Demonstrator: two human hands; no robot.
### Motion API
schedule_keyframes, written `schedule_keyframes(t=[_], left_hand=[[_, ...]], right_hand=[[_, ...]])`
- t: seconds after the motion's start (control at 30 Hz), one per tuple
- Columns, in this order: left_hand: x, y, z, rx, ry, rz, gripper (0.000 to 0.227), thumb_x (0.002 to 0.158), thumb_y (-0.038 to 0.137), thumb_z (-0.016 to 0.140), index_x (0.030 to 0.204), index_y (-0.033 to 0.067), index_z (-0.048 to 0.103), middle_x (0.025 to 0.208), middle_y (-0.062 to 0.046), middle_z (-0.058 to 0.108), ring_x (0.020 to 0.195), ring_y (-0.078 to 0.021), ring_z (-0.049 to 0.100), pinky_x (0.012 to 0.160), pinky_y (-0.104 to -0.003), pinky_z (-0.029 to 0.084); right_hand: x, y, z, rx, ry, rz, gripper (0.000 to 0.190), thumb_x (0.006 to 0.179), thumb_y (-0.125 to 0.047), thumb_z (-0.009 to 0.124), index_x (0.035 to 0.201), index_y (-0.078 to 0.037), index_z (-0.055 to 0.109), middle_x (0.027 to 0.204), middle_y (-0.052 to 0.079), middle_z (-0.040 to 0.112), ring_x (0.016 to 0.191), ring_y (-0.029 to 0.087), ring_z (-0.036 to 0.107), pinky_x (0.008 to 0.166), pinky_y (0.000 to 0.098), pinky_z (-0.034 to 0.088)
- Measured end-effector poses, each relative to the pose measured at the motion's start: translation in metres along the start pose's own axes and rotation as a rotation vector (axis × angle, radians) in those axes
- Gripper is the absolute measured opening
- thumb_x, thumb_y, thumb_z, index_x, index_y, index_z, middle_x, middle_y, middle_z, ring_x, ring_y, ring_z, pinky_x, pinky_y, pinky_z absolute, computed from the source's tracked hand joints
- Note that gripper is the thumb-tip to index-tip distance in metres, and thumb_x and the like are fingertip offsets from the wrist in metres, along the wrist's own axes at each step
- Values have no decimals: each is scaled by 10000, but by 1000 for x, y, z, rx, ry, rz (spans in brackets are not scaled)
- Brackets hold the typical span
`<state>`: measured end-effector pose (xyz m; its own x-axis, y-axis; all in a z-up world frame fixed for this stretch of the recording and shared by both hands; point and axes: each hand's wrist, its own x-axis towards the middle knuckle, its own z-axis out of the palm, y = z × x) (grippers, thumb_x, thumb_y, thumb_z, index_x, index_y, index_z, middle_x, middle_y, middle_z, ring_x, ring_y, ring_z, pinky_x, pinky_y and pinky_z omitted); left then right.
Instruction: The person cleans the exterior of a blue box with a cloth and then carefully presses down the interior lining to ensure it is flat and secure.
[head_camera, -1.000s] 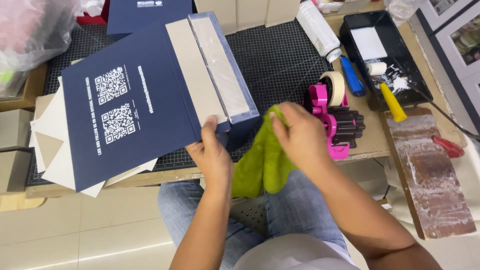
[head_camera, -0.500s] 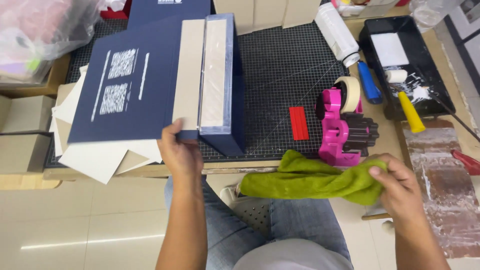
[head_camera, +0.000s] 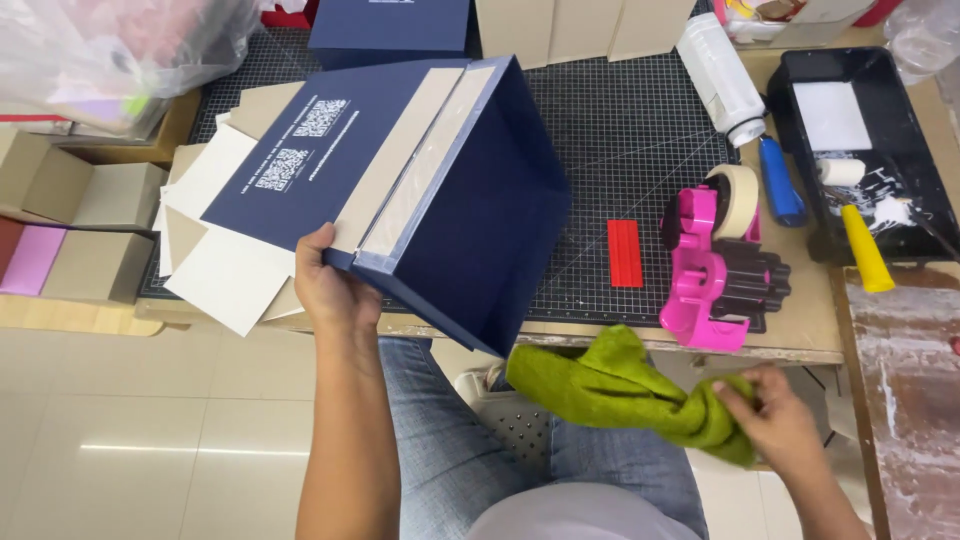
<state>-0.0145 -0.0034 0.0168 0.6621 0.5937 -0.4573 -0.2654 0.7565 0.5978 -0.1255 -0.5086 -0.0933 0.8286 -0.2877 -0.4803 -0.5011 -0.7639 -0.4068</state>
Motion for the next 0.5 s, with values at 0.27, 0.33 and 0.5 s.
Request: schedule_keyframes(t=[0.27,0.33,0.5], left_hand=[[-14,16,-3,-17,-117,-74,427,695,171,665,1100,37,687,997,-118,748,873,-300,722,782,-404,611],[-18,21,0,-2,-117,-107,450,689,184,670,1123,64,686,996,-106,751,861,-293,720,765,-404,609],[-22,26,-7,-54,-156,-134,411,729,134,660,1120,12,685,1024,-157,749,896,-320,718,852,-406,605]], right_hand=[[-31,-51,-20,-121,216,-169,614,879,-591,555,1274,-124,601,1202,105,717,1012,290,734,835,452,589],[-35,-61,-17,92,343,-316,433,915,-424,699,1229,-127,686,1169,86,693,932,216,709,836,373,551],[-31,-59,5,323,516,-612,156,996,-200,711,925,-62,703,967,84,698,862,185,660,628,308,561]])
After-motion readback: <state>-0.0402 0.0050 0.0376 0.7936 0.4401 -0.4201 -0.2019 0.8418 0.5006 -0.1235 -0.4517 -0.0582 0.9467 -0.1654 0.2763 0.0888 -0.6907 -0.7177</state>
